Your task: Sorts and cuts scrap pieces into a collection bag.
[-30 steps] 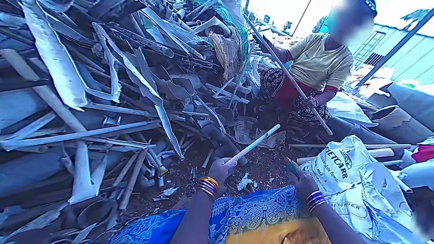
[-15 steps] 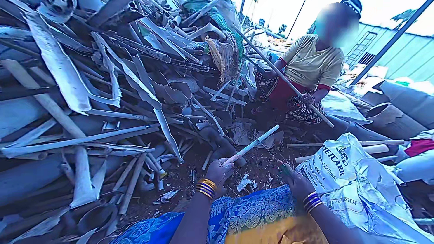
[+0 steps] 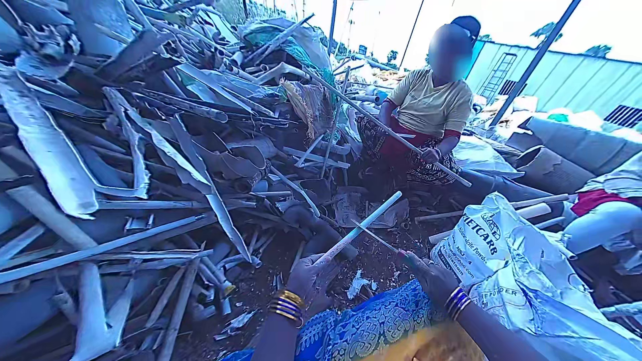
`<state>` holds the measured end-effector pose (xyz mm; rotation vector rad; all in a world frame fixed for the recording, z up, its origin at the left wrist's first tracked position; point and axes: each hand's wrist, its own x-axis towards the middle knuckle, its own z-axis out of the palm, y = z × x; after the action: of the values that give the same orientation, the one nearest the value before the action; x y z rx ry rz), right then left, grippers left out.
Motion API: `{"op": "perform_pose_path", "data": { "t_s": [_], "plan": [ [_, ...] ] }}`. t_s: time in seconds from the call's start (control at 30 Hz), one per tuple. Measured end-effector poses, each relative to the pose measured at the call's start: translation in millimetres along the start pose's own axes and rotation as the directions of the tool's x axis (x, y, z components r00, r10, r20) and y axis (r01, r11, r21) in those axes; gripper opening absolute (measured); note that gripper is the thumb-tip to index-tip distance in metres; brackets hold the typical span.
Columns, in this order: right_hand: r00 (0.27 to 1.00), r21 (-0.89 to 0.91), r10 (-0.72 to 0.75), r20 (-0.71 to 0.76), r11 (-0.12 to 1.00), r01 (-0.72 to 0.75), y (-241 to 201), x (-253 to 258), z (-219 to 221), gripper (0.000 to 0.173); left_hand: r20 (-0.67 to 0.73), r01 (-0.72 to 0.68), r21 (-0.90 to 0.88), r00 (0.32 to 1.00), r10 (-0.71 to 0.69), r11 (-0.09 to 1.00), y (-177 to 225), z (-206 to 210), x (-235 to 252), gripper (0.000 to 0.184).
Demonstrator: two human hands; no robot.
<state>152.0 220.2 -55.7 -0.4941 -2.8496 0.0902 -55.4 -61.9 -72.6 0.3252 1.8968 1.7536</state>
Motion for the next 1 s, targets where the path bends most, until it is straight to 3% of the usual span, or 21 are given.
{"op": "perform_pose_path", "data": {
  "t_s": [0.03,0.13,0.17,0.23,0.3,0.33,0.4,0.43,0.57,0.6,0.67,0.7,0.83,0.87,0.97,1.0],
  "plan": [
    [0.999,-0.017,-0.020,-0.051,1.000,0.019,4,1,0,0.047,-0.001,0.006,-0.016,1.000,-0.006,1.000,1,-2,-1,0.018],
    [0.929,0.048,0.353,0.107,0.932,-0.360,19,20,-19,0.054,0.001,0.012,-0.033,1.000,-0.012,0.999,0,-4,-4,0.017],
    [0.918,0.047,0.372,0.140,0.923,-0.381,22,22,-22,0.056,-0.002,0.007,-0.025,1.000,-0.007,1.000,0,-4,-4,0.017],
    [0.975,0.022,0.187,0.122,0.981,-0.191,20,12,-19,0.055,-0.013,-0.007,-0.022,1.000,0.006,1.000,-2,-6,-2,0.017],
    [0.998,-0.023,-0.055,-0.040,0.998,0.054,26,2,-7,0.050,-0.019,-0.012,-0.032,1.000,0.011,0.999,-5,-8,1,0.017],
    [0.997,-0.012,-0.026,-0.070,1.000,0.025,30,1,-6,0.050,-0.011,-0.011,-0.054,1.000,0.011,0.998,-6,-8,1,0.016],
    [0.970,0.089,0.241,0.037,0.966,-0.244,35,5,-18,0.052,0.015,-0.005,-0.122,1.000,0.007,0.993,-6,-5,-1,0.015],
    [0.962,0.114,0.272,0.038,0.955,-0.274,37,5,-19,0.053,0.028,0.001,-0.153,1.000,0.003,0.988,-6,-4,-2,0.016],
    [0.994,0.004,-0.055,-0.093,0.998,0.056,37,-10,-7,0.048,0.057,0.037,-0.250,0.998,-0.023,0.967,-6,-3,-3,0.021],
    [0.995,0.015,0.004,-0.102,1.000,-0.003,39,-10,-8,0.047,0.081,0.053,-0.250,0.996,-0.034,0.967,-7,-2,-3,0.024],
    [0.958,0.103,0.287,0.000,0.953,-0.286,41,-6,-16,0.051,0.117,0.071,-0.263,0.992,-0.042,0.962,-8,1,-4,0.030],
    [0.944,0.134,0.329,0.010,0.935,-0.327,42,-5,-16,0.052,0.131,0.076,-0.277,0.991,-0.041,0.958,-9,2,-5,0.034],
    [0.998,0.012,-0.041,-0.053,0.999,0.042,42,-16,-8,0.047,0.180,0.093,-0.356,0.983,-0.029,0.930,-14,-1,-2,0.043],
    [0.995,-0.002,-0.043,-0.092,0.999,0.043,46,-15,-8,0.047,0.185,0.101,-0.368,0.982,-0.033,0.924,-16,-1,-2,0.044],
    [0.974,0.123,0.225,-0.016,0.967,-0.222,51,-9,-20,0.051,0.188,0.134,-0.386,0.980,-0.064,0.913,-17,4,-6,0.043],
    [0.979,0.122,0.205,0.016,0.971,-0.205,51,-9,-20,0.052,0.196,0.139,-0.389,0.978,-0.066,0.910,-16,5,-6,0.043]
  ]
}}
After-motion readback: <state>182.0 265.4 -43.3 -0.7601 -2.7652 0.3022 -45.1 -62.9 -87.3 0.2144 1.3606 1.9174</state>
